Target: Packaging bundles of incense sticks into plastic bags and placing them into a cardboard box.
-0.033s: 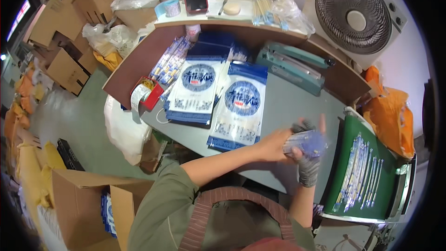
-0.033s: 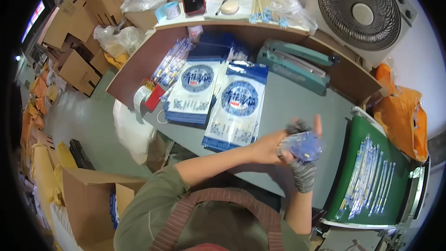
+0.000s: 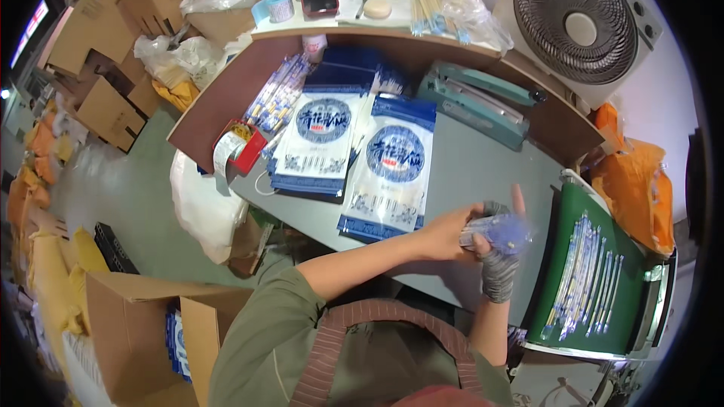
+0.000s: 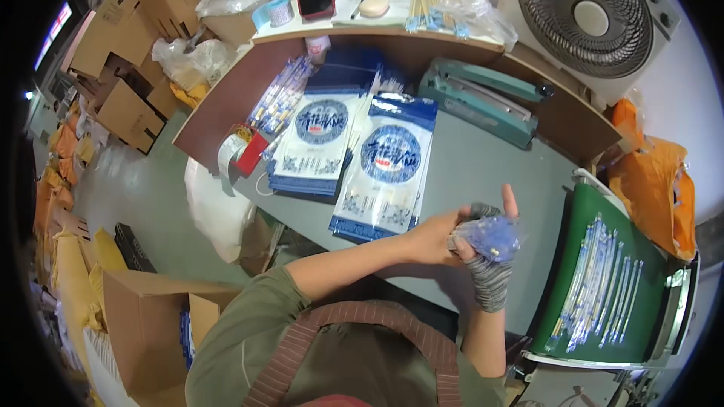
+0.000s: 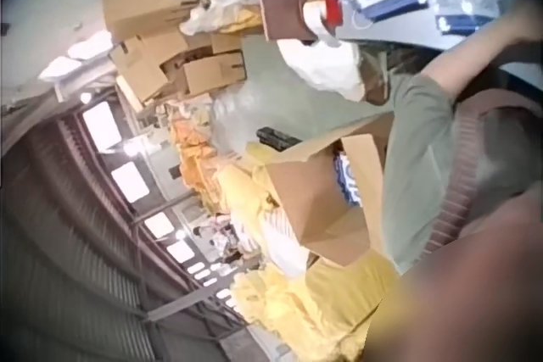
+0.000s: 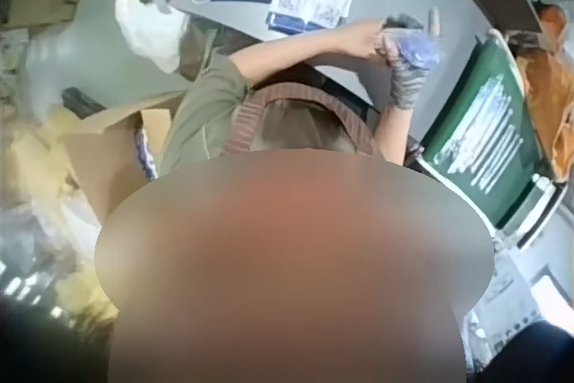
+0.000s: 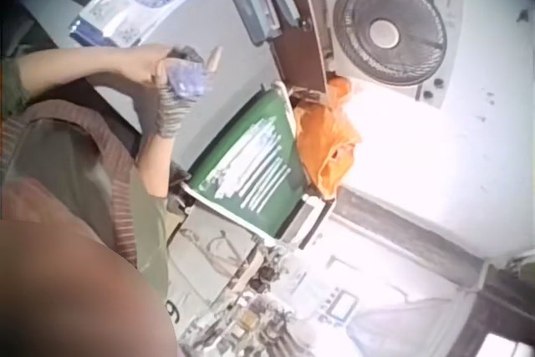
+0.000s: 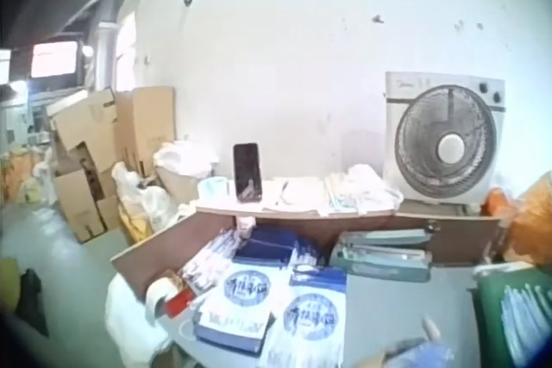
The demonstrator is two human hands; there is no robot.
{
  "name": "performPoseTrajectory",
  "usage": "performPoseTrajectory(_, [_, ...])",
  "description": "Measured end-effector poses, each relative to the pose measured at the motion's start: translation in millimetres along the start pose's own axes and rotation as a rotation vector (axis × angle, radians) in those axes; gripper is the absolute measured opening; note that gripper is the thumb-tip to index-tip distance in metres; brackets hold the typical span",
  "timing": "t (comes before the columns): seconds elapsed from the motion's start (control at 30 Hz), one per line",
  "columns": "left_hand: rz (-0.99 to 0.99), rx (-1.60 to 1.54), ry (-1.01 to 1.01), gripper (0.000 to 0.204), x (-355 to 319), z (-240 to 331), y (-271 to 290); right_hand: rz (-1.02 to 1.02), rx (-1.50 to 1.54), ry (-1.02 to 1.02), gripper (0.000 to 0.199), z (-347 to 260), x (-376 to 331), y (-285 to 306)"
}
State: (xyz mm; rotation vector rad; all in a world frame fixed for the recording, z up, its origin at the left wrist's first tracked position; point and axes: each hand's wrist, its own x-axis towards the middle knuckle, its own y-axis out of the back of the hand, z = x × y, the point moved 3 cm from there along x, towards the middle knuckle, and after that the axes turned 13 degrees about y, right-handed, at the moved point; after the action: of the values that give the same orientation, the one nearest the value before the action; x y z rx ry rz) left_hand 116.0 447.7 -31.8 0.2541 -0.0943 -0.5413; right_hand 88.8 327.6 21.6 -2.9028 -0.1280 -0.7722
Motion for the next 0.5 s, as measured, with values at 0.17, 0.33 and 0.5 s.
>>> performPoseTrajectory(0.17, [-0.611,-0.689,0.348,0.040,-70,5,-31,0.075,-0.165,0.218,0.099,-38,-3,-23])
performPoseTrajectory(0.33, [-0.274,-0.181,0.353,0.034,-109,-31,-9,-0.305,0.189,-0.642,0.035,52,-46,-25])
performPoseTrajectory(0.5, [0.705,0.920,0.068,0.034,-172,-50,145,-0.105,0.303,-0.682,0.023,64,-63,-31])
